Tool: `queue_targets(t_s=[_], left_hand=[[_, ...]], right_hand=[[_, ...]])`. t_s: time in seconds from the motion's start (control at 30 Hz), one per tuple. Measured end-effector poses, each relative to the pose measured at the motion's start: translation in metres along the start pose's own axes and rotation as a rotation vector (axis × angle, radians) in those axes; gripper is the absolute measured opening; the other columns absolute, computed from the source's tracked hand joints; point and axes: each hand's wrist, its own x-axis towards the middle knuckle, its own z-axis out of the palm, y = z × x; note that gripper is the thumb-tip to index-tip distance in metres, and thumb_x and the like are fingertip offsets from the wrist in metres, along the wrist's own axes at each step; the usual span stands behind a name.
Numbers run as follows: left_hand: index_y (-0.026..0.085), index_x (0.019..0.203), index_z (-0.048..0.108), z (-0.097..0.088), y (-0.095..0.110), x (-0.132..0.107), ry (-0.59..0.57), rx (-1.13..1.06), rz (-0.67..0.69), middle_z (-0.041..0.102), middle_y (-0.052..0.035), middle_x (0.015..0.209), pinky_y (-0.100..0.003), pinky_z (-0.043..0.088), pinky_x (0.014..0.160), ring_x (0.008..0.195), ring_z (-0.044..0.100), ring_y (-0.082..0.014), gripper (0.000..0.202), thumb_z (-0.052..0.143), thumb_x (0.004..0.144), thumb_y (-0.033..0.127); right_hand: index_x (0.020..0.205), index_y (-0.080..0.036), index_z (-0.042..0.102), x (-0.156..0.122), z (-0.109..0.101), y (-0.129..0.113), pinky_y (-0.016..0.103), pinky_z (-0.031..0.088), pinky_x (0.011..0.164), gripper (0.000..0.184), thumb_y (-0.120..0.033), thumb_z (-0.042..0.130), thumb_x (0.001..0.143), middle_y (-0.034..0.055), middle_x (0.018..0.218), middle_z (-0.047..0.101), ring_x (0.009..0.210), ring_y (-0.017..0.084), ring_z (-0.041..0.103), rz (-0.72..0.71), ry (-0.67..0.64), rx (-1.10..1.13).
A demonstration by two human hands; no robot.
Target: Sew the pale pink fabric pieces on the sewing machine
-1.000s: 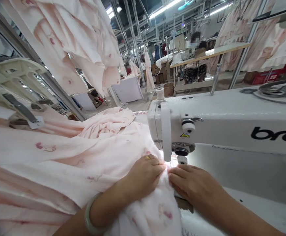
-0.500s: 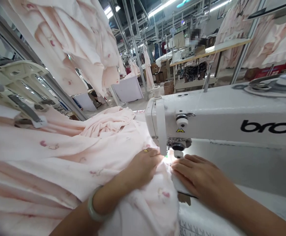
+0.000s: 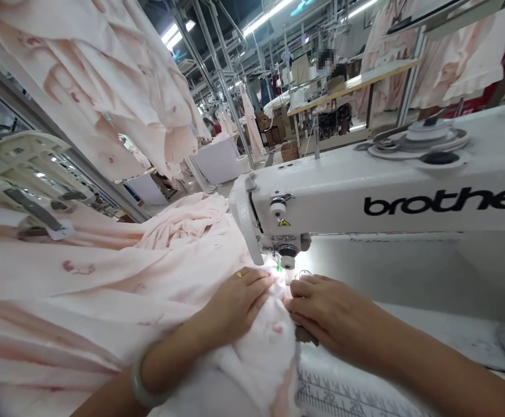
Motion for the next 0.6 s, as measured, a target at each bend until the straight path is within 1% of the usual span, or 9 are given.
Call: queue_targets(t_s=[0.07, 0.13, 0.27, 0.37, 0.43, 0.47, 0.53, 0.6], left_hand=[[0.018, 0.137, 0.066, 0.003, -0.002, 0.002, 0.025, -0.008, 0.003, 0.073, -0.0097, 0.132, -0.042, 0.054, 0.115, 0.127, 0.066, -0.0244, 0.033, 0.048, 0.109, 0.016], [0.019, 0.132, 0.069, 0.005, -0.004, 0.003, 0.045, -0.010, 0.016, 0.074, -0.0084, 0.125, -0.040, 0.054, 0.113, 0.119, 0.067, -0.0228, 0.031, 0.048, 0.109, 0.015], [0.021, 0.123, 0.075, 0.009, -0.011, 0.004, 0.057, 0.061, 0.083, 0.075, -0.0062, 0.106, -0.037, 0.053, 0.109, 0.103, 0.066, -0.0200, 0.031, 0.050, 0.107, 0.012], [0.021, 0.125, 0.076, 0.012, -0.017, 0.004, 0.085, 0.092, 0.126, 0.073, -0.0062, 0.100, -0.037, 0.054, 0.105, 0.100, 0.065, -0.0202, 0.034, 0.050, 0.106, 0.010], [0.020, 0.124, 0.076, 0.013, -0.019, 0.003, 0.114, 0.077, 0.131, 0.074, -0.0064, 0.101, -0.035, 0.055, 0.102, 0.099, 0.065, -0.0204, 0.034, 0.049, 0.106, 0.010], [0.019, 0.124, 0.076, 0.014, -0.019, 0.002, 0.127, 0.069, 0.131, 0.074, -0.0061, 0.101, -0.035, 0.055, 0.102, 0.098, 0.065, -0.0206, 0.034, 0.049, 0.106, 0.011], [0.020, 0.125, 0.076, 0.014, -0.019, 0.002, 0.138, 0.061, 0.129, 0.075, -0.0053, 0.102, -0.035, 0.054, 0.103, 0.098, 0.065, -0.0209, 0.034, 0.049, 0.106, 0.011], [0.020, 0.126, 0.075, 0.014, -0.017, 0.002, 0.135, 0.061, 0.127, 0.075, -0.0049, 0.102, -0.036, 0.053, 0.105, 0.099, 0.066, -0.0209, 0.033, 0.049, 0.107, 0.012]], right_hand=[[0.087, -0.022, 0.066, 0.000, 0.000, 0.000, 0.034, 0.046, 0.072, 0.040, -0.024, 0.040, 0.118, 0.0031, 0.086, 0.066, 0.077, 0.018, 0.063, 0.009, -0.007, 0.005], [0.090, -0.022, 0.068, 0.000, -0.001, 0.000, 0.035, 0.046, 0.073, 0.039, -0.023, 0.040, 0.117, 0.0034, 0.087, 0.066, 0.078, 0.019, 0.063, 0.010, -0.004, 0.003], [0.091, -0.022, 0.068, 0.001, 0.000, -0.001, 0.034, 0.046, 0.069, 0.038, -0.021, 0.040, 0.116, 0.0027, 0.085, 0.065, 0.075, 0.018, 0.062, -0.005, 0.010, -0.014], [0.088, -0.022, 0.065, 0.000, 0.002, 0.001, 0.033, 0.046, 0.067, 0.038, -0.023, 0.041, 0.117, 0.0009, 0.081, 0.063, 0.071, 0.017, 0.060, -0.030, 0.036, -0.055], [0.089, -0.021, 0.064, 0.000, 0.003, 0.003, 0.035, 0.047, 0.070, 0.036, -0.023, 0.042, 0.117, 0.0008, 0.081, 0.063, 0.071, 0.017, 0.059, -0.050, 0.069, -0.091], [0.092, -0.021, 0.064, 0.000, 0.004, 0.004, 0.036, 0.048, 0.073, 0.033, -0.022, 0.043, 0.117, 0.0020, 0.085, 0.066, 0.073, 0.018, 0.061, -0.065, 0.097, -0.115], [0.108, -0.018, 0.066, 0.002, 0.006, 0.005, 0.039, 0.051, 0.080, 0.025, -0.021, 0.043, 0.117, 0.0066, 0.100, 0.073, 0.084, 0.021, 0.066, -0.124, 0.167, -0.191], [0.124, -0.013, 0.065, 0.006, 0.008, 0.004, 0.040, 0.052, 0.085, 0.026, -0.017, 0.041, 0.115, 0.0108, 0.114, 0.076, 0.093, 0.023, 0.068, -0.204, 0.225, -0.303]])
